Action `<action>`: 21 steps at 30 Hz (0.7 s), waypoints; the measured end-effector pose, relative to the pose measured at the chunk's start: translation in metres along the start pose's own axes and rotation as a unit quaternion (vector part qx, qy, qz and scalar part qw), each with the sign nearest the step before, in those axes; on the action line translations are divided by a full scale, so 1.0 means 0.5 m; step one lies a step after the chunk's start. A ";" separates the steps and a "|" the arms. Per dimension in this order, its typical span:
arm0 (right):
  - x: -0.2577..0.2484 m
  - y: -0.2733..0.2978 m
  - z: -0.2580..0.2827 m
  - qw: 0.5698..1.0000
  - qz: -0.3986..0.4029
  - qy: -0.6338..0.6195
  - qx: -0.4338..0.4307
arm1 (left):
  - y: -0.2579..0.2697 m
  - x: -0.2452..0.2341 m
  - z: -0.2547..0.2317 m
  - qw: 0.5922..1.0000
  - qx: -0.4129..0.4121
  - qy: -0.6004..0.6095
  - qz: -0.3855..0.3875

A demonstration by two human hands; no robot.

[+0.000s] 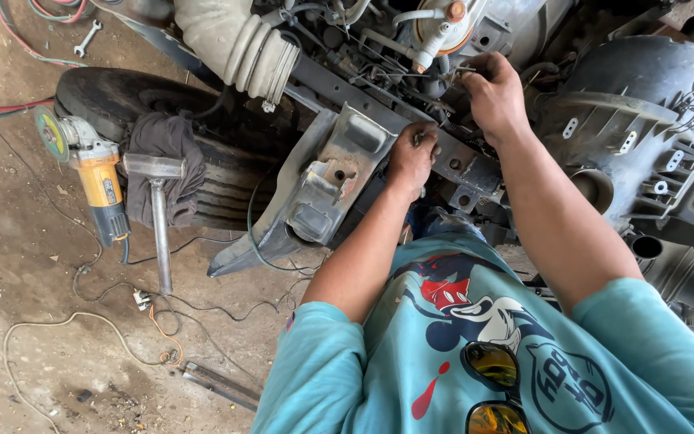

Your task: Replacing or repairing various components of a vehicle engine, including air intake and mechanical fittings.

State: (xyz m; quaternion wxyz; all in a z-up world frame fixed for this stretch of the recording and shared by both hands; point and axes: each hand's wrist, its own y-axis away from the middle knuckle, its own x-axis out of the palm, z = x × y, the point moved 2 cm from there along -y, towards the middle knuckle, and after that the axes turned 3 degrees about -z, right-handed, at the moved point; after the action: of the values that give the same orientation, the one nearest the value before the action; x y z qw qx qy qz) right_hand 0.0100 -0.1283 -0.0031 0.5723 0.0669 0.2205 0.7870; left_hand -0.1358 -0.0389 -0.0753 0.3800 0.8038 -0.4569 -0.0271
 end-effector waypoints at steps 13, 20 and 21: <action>0.000 -0.062 -0.114 0.974 0.046 -0.141 0.170 | -0.009 -0.046 0.054 0.997 -0.033 -0.034 -0.066; -0.002 -0.044 -0.104 0.966 0.042 -0.167 0.194 | -0.027 -0.051 0.078 0.998 -0.033 -0.005 -0.059; -0.002 -0.040 -0.094 0.966 0.042 -0.167 0.194 | -0.024 -0.050 0.074 0.998 -0.033 -0.005 -0.058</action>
State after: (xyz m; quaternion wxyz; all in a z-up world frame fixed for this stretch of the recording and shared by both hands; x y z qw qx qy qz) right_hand 0.0111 -0.1370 -0.0537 0.5437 0.3159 0.2669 0.7303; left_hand -0.1561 -0.0382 -0.1169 0.4014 0.8160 -0.4102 -0.0684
